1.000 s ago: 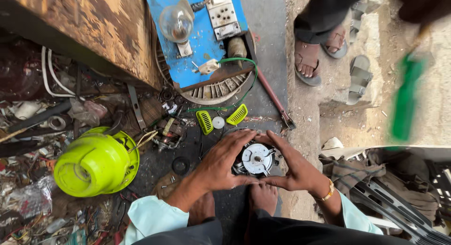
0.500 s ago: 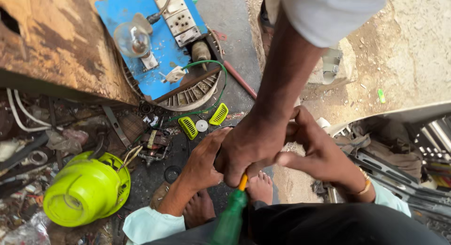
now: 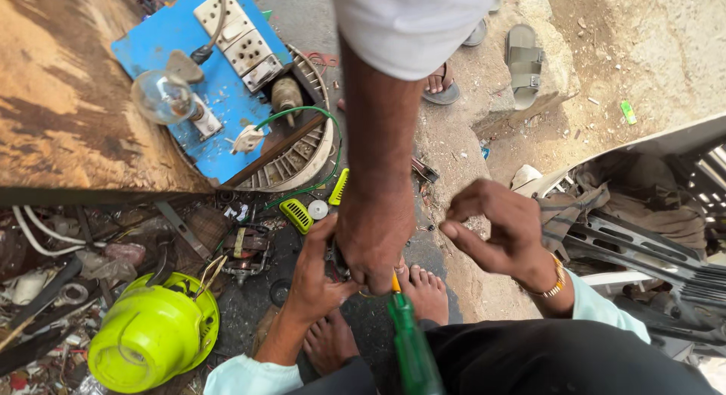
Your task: The person disassembles an electric motor by prying internal components with a screwdriver and tapping the motor casing with a hammer.
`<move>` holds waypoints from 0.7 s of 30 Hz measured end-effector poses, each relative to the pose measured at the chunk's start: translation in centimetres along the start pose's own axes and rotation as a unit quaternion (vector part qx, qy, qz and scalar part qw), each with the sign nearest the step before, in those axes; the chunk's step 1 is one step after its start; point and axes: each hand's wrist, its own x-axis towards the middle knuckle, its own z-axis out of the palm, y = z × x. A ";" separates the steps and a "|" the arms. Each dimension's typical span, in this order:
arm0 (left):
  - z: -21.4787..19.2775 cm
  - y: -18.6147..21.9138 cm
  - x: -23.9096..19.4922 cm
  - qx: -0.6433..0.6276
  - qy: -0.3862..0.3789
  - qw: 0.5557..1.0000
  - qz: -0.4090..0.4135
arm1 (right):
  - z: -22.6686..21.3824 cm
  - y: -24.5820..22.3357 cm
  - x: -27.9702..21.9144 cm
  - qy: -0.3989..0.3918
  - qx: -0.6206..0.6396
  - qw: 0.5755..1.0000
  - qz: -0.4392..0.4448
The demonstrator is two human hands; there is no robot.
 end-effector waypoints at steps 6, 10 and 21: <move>-0.2 -1.1 -0.9 -0.090 -0.054 0.990 -0.096 | 0.0 1.8 0.0 -0.120 0.134 0.984 -0.009; -0.6 -1.3 -0.7 -0.039 -0.065 0.995 -0.072 | -0.2 0.7 0.3 -0.211 0.158 0.960 -0.089; -0.8 0.2 0.5 -0.067 -0.077 0.992 -0.069 | 0.3 0.4 -1.1 -0.081 0.087 0.982 -0.144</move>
